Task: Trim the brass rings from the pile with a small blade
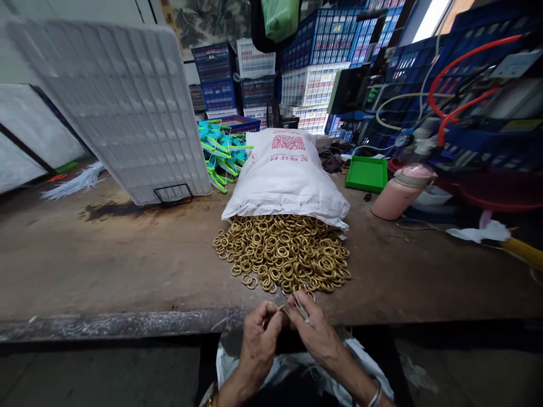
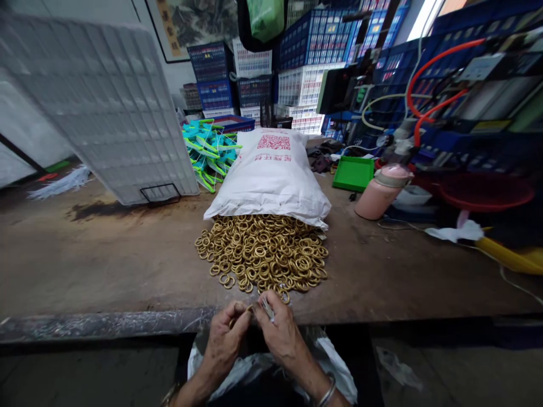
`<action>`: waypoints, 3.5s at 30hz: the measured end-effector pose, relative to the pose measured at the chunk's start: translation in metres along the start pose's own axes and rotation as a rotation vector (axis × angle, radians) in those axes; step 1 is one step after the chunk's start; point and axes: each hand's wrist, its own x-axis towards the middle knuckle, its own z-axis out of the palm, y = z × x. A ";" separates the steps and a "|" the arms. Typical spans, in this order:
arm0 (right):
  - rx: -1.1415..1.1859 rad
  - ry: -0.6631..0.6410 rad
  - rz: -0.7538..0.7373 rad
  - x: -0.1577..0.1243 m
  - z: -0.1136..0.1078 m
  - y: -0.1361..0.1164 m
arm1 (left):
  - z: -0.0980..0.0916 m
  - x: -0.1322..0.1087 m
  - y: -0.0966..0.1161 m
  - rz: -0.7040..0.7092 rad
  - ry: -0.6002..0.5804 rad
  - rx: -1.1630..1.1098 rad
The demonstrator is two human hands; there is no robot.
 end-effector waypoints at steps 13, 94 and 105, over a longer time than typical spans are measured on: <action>0.053 -0.004 0.056 0.003 0.003 -0.004 | -0.005 -0.001 0.002 -0.282 -0.223 -0.192; 0.064 -0.013 0.082 -0.001 0.004 -0.010 | -0.011 -0.005 0.005 -0.243 -0.148 -0.116; 0.012 -0.037 0.007 -0.001 0.005 -0.010 | -0.012 -0.010 -0.003 -0.301 -0.164 -0.310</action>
